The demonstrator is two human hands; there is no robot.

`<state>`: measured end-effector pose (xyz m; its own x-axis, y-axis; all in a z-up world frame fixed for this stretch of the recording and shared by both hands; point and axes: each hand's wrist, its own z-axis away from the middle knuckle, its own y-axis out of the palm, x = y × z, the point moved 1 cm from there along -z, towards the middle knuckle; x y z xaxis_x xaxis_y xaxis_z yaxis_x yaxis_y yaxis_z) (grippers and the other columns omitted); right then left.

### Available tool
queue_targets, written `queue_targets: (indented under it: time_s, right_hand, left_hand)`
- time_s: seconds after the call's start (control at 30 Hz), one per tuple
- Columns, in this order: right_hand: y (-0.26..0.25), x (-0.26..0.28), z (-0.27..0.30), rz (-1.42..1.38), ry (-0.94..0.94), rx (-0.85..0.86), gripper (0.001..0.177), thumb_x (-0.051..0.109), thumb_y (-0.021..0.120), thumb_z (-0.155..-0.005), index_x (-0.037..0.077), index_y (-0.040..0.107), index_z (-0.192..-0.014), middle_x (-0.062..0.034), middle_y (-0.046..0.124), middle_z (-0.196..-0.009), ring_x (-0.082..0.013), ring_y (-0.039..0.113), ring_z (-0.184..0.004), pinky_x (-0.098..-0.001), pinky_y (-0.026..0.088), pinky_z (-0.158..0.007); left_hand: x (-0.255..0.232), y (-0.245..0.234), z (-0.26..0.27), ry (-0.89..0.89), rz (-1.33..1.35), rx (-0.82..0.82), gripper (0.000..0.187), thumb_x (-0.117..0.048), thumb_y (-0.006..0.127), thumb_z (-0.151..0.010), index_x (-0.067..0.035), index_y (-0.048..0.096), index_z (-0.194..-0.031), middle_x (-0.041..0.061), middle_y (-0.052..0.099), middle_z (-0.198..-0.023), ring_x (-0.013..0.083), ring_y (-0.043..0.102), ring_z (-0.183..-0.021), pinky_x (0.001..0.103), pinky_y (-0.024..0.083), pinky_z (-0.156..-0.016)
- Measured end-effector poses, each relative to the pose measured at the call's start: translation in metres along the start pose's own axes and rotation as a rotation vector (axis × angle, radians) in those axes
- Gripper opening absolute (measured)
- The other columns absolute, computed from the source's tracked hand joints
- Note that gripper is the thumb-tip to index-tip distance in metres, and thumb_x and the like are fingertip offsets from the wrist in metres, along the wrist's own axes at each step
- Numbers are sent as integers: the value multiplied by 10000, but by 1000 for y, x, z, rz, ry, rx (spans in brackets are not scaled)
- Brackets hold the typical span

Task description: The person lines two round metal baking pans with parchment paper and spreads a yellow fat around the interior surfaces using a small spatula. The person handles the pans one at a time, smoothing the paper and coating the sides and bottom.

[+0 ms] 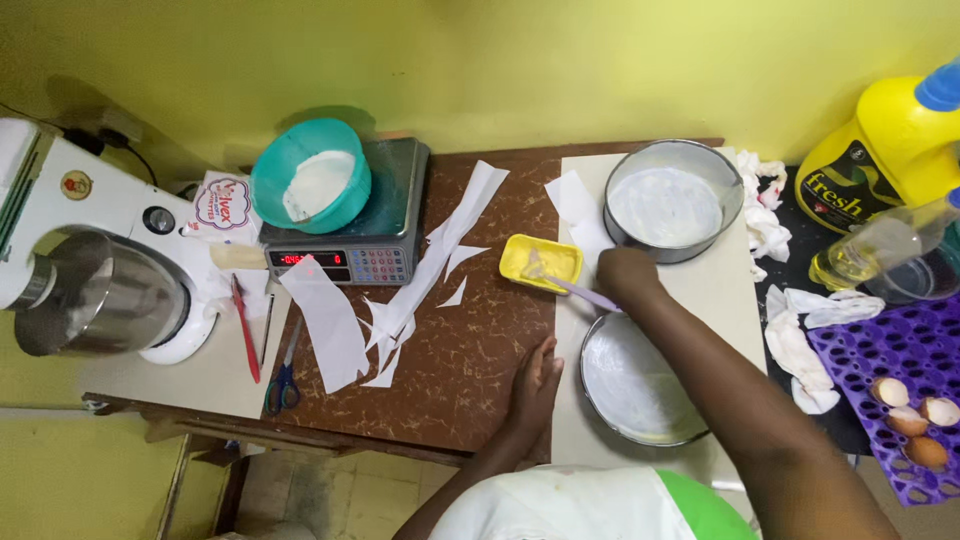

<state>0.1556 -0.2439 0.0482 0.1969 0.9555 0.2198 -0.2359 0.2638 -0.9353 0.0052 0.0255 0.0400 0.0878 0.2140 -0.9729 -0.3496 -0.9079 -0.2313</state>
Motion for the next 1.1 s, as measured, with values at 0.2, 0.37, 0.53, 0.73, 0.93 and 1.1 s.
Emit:
queue_targets:
  time_s: [0.2,0.37,0.53,0.73,0.93,1.1]
  right_hand:
    - [35,3,-35,154,-150,-167,333,169,690,-906,-24,790,-1157,-208,773,-1034,-400,814,-782,-571,630,-589]
    - [-23,14,13,-110,-64,-265,320,157,580,-1081,-32,811,-1197,-237,809,-959,-441,826,-859,-537,658,-702]
    - [-63,-9,73,-509,47,-478,237,148,642,-1112,-2,716,-1280,-291,776,-978,-547,762,-947,-644,581,-789]
    - [-63,-31,205,-684,125,-563,216,273,690,-1126,71,752,-1171,-259,758,-1013,-509,747,-1011,-595,584,-860]
    - [28,-25,279,-531,-9,-403,217,368,650,-1075,176,748,-1054,-130,748,-899,-396,758,-937,-506,604,-813]
    - [18,-10,307,-346,-383,-341,227,337,707,-1048,142,744,-938,-72,713,-935,-329,719,-918,-463,574,-763]
  left_hand:
    - [-14,-14,-16,-77,-26,55,484,-273,575,-1176,-37,563,-1598,257,641,-1468,446,603,-1458,549,506,-1210]
    - [-41,-8,1,-62,-121,118,491,-280,632,-1156,-57,586,-1592,174,669,-1214,278,704,-1131,403,618,-942]
    - [-56,9,5,-124,-174,261,611,-231,611,-1142,-18,453,-1692,165,624,-1010,244,657,-867,398,577,-781]
    - [-75,10,-14,-186,-462,247,590,-142,563,-1074,-85,535,-1661,230,731,-1158,365,757,-1016,487,625,-878]
    - [-108,30,9,-21,-296,238,527,-397,594,-1139,-59,630,-1542,199,670,-1183,416,715,-1076,501,594,-873]
    - [-65,82,8,-377,-154,256,519,-432,782,-981,-86,734,-1364,212,782,-1157,373,766,-1068,506,578,-878]
